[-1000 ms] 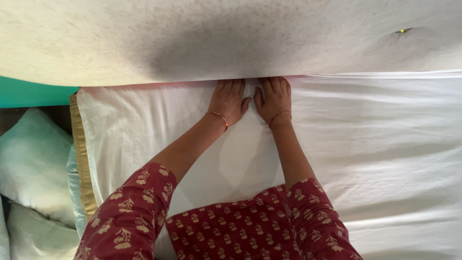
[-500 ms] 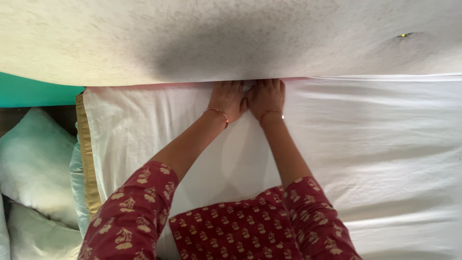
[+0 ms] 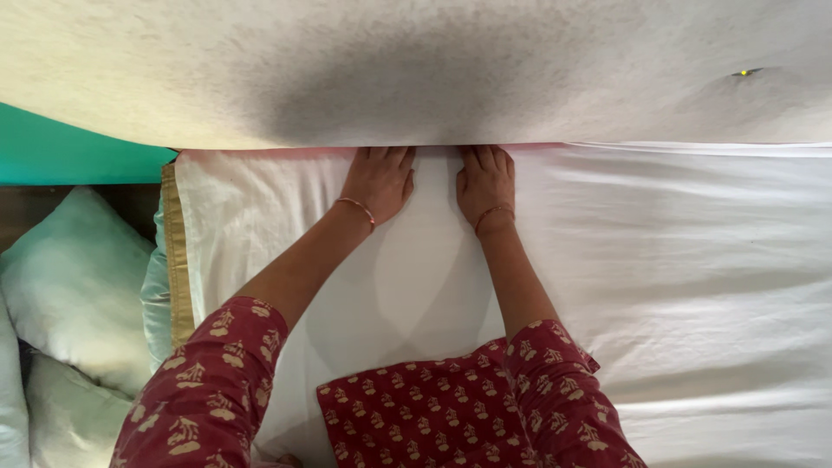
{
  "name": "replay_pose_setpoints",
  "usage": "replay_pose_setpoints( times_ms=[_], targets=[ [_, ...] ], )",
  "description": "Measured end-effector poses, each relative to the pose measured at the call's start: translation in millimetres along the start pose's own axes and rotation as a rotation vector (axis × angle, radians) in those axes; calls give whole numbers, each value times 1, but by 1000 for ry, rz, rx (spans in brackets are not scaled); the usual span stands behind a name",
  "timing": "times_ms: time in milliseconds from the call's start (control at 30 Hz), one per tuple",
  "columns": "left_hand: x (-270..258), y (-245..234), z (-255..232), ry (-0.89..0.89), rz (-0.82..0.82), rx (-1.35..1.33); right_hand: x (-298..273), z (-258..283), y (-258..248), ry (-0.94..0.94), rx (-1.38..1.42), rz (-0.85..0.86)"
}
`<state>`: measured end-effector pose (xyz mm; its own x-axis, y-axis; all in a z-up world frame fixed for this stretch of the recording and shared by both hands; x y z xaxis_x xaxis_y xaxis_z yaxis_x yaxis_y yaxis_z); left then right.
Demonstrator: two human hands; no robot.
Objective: The person is making a bed by tucking a white sheet under the mattress. They start at the foot of the bed and move to the sides, smoothing the fabric and ensuring it is tight against the mattress.
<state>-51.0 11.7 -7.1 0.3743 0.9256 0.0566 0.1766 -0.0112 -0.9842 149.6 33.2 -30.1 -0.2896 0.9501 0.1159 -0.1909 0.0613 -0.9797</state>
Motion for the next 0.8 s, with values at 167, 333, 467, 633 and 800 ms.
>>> replay_pose_setpoints(
  times_ms=[167,333,467,633,800],
  targets=[
    [13,4,-11,-9,46,67,12,11,-9,38,-103,136],
    [0,-3,-2,-49,21,-28,24,23,-2,74,-233,189],
    [-11,0,4,-100,79,-84,17,23,8,93,-282,179],
    [-4,-2,3,-63,53,3,14,34,5,-30,-250,168],
    [-10,-4,4,-50,67,-60,9,64,3,36,38,149]
  ],
)
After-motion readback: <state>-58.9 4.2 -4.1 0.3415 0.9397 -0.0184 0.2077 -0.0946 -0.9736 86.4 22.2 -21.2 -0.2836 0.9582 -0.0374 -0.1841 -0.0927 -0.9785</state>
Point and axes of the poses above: each hand's wrist, its own x-axis towards the middle knuckle, its own y-axis out of the palm, z = x × y, the point moved 3 cm from there along x, towards the middle knuckle, and after that the axes turned 2 degrees about -x, right-handed, at the moved point
